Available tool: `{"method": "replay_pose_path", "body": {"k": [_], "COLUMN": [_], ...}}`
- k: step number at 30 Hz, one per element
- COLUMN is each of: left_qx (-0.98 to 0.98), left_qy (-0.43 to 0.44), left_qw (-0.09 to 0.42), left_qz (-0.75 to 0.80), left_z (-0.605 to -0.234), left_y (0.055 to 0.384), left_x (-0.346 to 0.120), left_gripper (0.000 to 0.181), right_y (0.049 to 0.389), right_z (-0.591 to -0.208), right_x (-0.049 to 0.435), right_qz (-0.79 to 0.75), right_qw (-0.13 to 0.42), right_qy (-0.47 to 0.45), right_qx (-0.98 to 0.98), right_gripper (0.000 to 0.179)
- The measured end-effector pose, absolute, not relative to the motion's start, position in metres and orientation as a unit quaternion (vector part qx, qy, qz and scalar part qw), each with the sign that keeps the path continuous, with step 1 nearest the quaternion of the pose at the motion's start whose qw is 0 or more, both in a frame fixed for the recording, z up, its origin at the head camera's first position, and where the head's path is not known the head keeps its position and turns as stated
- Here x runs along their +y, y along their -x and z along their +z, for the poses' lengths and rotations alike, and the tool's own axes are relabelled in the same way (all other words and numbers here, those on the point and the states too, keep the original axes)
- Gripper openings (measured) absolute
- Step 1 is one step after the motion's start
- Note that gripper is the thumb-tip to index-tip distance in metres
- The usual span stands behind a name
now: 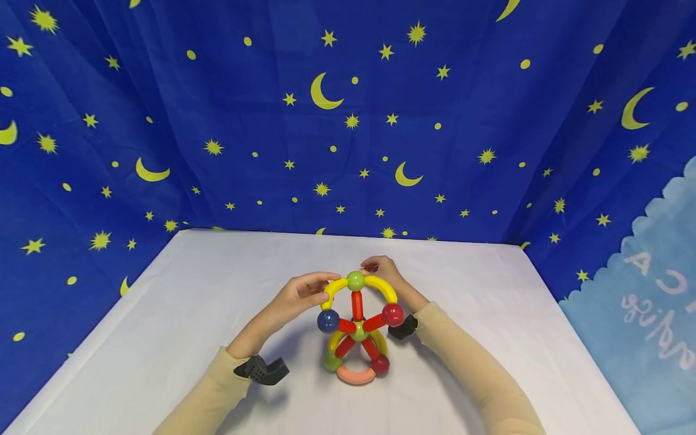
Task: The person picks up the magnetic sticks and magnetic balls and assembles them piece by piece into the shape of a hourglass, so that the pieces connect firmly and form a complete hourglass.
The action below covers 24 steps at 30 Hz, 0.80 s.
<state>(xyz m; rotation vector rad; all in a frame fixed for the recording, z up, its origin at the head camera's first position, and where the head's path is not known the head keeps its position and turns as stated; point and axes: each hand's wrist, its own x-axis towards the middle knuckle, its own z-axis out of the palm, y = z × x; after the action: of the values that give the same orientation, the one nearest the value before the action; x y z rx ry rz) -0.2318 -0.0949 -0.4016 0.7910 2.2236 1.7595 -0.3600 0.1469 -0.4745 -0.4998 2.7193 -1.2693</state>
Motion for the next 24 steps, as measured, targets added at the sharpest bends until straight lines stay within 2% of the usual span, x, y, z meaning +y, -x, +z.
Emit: {"method": "replay_pose_path", "body": {"k": [7,10,21,24], "left_qx": [0.755,0.754,0.741,0.737], "left_qy": [-0.267,-0.264,-0.269,-0.271], "left_qw": [0.100,0.104,0.107,0.107], "left_qz": [0.591,0.593,0.607,0.610], "left_z": [-0.402,-0.400,-0.397,-0.398], "left_y": [0.234,0.233,0.231,0.231], "left_x": [-0.094,-0.095,-0.094,-0.094], "left_gripper": [0.041,0.042,0.042,0.041], "right_y": [0.336,0.323,0.262,0.243], "right_z": [-0.462,-0.456,-0.430,-0.422], "right_x": [0.176,0.191,0.233,0.241], "right_qz": [-0.431,-0.457,-0.551,-0.559], "right_qw": [0.072,0.085,0.122,0.133], "right_qy": [0.031,0.001,-0.030,-0.013], "right_qx": [0.899,0.885,0.825,0.819], "right_gripper": [0.030,0.034,0.051,0.053]}}
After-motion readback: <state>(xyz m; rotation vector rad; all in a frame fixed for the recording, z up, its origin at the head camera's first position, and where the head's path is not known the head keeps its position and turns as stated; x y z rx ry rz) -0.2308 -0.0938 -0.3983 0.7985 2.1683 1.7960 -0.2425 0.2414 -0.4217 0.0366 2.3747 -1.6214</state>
